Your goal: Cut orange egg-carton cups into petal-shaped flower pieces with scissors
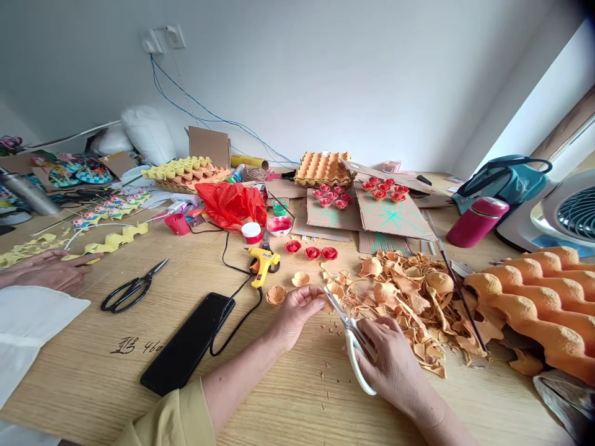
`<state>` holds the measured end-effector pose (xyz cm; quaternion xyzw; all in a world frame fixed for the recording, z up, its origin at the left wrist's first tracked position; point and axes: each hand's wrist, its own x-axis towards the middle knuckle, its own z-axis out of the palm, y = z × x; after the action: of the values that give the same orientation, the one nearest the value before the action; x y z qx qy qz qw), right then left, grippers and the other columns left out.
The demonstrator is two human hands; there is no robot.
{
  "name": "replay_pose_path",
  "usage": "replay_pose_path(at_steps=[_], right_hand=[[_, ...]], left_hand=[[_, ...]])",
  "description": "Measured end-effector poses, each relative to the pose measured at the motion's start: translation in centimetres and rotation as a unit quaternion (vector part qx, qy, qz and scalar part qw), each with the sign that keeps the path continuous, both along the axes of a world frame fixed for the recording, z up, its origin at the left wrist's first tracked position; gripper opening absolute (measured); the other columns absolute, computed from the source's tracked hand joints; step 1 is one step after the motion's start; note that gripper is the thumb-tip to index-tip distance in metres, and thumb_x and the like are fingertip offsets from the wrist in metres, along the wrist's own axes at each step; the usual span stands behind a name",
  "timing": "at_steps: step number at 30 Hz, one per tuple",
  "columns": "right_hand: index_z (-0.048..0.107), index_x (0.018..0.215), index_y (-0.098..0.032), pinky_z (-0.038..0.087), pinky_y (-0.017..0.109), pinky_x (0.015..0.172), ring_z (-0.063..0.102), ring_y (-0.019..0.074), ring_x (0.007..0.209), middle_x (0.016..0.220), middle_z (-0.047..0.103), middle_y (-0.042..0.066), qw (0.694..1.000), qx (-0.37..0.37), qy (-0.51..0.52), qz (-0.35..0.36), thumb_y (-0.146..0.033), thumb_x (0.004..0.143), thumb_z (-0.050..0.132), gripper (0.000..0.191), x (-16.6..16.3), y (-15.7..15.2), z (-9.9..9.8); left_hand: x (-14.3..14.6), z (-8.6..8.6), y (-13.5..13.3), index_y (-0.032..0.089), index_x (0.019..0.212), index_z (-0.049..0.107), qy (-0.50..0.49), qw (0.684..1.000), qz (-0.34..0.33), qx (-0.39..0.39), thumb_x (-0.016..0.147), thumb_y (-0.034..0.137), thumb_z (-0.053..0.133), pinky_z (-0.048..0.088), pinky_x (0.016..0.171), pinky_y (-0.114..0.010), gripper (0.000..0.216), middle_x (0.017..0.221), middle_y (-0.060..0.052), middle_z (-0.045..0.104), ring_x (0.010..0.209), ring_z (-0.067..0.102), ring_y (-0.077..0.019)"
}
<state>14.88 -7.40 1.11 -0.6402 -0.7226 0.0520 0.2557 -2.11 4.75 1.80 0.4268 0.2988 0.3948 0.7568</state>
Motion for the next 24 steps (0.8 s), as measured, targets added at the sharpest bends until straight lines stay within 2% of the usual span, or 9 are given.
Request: replay_pose_path(at_steps=[5, 9, 17, 24], right_hand=[[0.042, 0.076, -0.024, 0.037, 0.037, 0.081, 0.053, 0.0158, 0.06, 0.067, 0.057, -0.003, 0.998, 0.05, -0.05, -0.006, -0.03, 0.091, 0.057, 0.022, 0.19, 0.08, -0.05], [0.044, 0.076, -0.024, 0.035, 0.037, 0.08, 0.056, 0.0178, 0.063, 0.069, 0.06, -0.001, 0.995, 0.068, -0.069, -0.019, -0.031, 0.089, 0.058, 0.021, 0.28, -0.02, 0.13], [0.053, 0.083, -0.024, 0.034, 0.04, 0.083, 0.062, 0.0219, 0.074, 0.077, 0.064, 0.001, 0.993, 0.063, -0.089, -0.041, -0.034, 0.088, 0.062, 0.014, 0.41, 0.01, 0.06], [0.051, 0.084, -0.024, 0.035, 0.041, 0.086, 0.06, 0.0214, 0.075, 0.079, 0.064, 0.001, 0.995, 0.055, -0.083, -0.031, -0.034, 0.089, 0.06, 0.014, 0.45, -0.01, -0.01]], left_hand=[[0.0, 0.16, -0.11, 0.014, 0.077, 0.07, 0.005, 1.0, -0.006, 0.02, 0.06, 0.034, 0.089, 0.044, 0.079, -0.029, 0.032, 0.076, -0.001, 0.069, 0.075, 0.06, -0.0135], [0.02, 0.35, -0.23, 0.015, 0.077, 0.069, 0.021, 0.999, -0.006, 0.048, 0.062, 0.036, 0.088, 0.045, 0.08, -0.029, 0.032, 0.075, -0.001, 0.068, 0.076, 0.06, -0.0139], [-0.06, 0.2, -0.26, 0.015, 0.077, 0.069, 0.042, 0.995, -0.012, 0.091, 0.068, 0.039, 0.085, 0.046, 0.08, -0.029, 0.03, 0.077, -0.002, 0.067, 0.078, 0.06, -0.0154], [0.01, 0.31, -0.66, 0.015, 0.079, 0.072, 0.027, 0.995, -0.043, 0.089, 0.07, 0.038, 0.084, 0.045, 0.083, -0.029, 0.027, 0.08, -0.002, 0.069, 0.081, 0.061, -0.0157]])
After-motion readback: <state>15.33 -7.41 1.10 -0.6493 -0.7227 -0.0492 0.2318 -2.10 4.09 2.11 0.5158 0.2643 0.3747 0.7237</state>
